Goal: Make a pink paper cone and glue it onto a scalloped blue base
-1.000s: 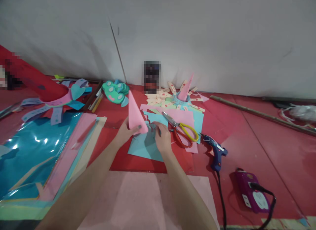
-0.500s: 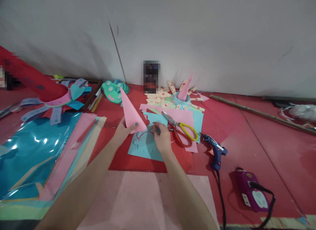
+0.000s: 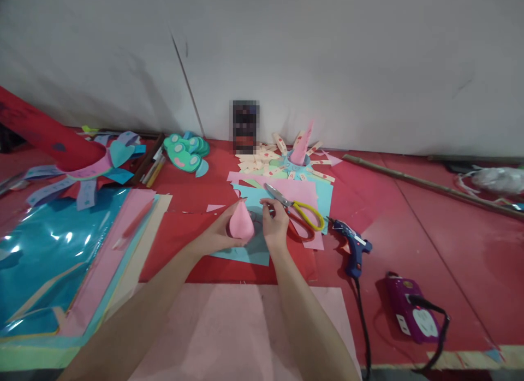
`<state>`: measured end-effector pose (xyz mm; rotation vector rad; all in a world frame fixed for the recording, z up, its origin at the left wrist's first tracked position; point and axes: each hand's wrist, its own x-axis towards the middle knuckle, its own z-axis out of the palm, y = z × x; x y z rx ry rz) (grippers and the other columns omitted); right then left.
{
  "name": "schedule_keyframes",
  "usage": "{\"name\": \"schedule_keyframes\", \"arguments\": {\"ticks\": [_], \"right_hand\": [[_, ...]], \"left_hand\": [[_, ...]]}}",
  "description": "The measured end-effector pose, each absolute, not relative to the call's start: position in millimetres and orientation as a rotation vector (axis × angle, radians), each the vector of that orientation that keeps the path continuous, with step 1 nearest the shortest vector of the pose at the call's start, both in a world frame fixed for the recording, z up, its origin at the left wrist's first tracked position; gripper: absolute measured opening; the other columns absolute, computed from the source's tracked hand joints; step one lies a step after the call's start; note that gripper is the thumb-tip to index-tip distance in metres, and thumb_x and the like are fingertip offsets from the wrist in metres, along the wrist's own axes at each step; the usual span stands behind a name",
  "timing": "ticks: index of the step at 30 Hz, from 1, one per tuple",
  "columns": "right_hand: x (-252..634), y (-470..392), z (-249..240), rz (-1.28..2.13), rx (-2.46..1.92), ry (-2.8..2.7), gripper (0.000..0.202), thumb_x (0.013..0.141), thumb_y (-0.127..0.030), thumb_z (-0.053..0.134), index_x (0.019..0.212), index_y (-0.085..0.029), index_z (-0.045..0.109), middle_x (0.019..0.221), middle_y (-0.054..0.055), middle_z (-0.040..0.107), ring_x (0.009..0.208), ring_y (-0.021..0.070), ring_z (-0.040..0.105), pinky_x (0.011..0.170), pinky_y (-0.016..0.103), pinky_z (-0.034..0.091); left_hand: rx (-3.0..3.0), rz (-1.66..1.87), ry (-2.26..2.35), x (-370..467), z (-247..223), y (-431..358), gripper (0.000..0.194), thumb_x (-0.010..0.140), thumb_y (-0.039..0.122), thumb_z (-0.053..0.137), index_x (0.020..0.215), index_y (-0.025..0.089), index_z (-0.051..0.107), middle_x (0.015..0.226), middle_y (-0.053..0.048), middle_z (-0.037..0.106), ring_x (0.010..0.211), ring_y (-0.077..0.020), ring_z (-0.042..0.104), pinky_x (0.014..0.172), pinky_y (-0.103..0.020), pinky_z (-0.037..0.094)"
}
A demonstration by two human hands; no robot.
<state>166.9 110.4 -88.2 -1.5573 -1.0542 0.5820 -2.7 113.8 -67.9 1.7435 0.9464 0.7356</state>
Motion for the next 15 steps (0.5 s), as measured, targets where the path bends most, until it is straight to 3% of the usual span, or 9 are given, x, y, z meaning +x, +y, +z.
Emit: {"name": "schedule_keyframes", "arguments": {"ticks": [3,6,8,12,15], "right_hand": [[168,110,-86,0.559,-1.577,-1.061,0.023,0.078,-0.031,0.047,0.083,-0.019,0.066,0.087,0.006,0.072,0.072,0.0180,0.061,0.068,0.031,0.047],[170,108,-81,0.544,-1.620,-1.079,0.024,0.078,-0.030,0.047,0.085,-0.019,0.068,0.082,0.007,0.071,0.066,0.0176,0.057,0.064,0.031,0.046],[171,107,-79,0.558,-1.643,-1.104,0.026,0.077,-0.031,0.048,0.087,-0.018,0.068,0.078,0.006,0.070,0.060,0.0167,0.053,0.062,0.031,0.045],[172,106,-77,0.593,-1.641,-1.140,0.029,0.077,-0.035,0.049,0.091,-0.018,0.069,0.076,0.004,0.066,0.050,0.0130,0.043,0.055,0.029,0.042],[170,106,-78,0.587,-1.644,-1.137,0.030,0.077,-0.036,0.051,0.093,-0.018,0.068,0.073,0.003,0.063,0.050,0.0119,0.041,0.054,0.028,0.041]], "left_hand": [[1.667,0.744,0.779,-7,-66,117,0.082,0.067,0.044,0.076,0.140,0.029,0.041,0.139,-0.011,0.051,0.131,-0.0293,0.045,0.103,-0.044,0.043],[1.592,0.889,0.753,-12,-65,125,0.054,0.090,0.054,0.039,0.131,0.021,0.052,0.134,-0.013,0.055,0.128,-0.0245,0.048,0.106,-0.040,0.039],[1.575,0.993,0.954,-16,-66,131,0.051,0.094,0.050,0.027,0.120,0.017,0.058,0.123,-0.014,0.061,0.120,-0.0220,0.055,0.105,-0.039,0.041],[1.809,0.919,1.281,-25,-68,141,0.028,0.084,0.039,0.054,0.099,0.018,0.064,0.117,-0.012,0.061,0.111,-0.0231,0.059,0.100,-0.040,0.045],[2.049,0.701,1.254,-30,-68,142,0.021,0.080,0.035,0.062,0.095,0.021,0.067,0.121,-0.009,0.060,0.117,-0.0251,0.054,0.108,-0.046,0.035]]}}
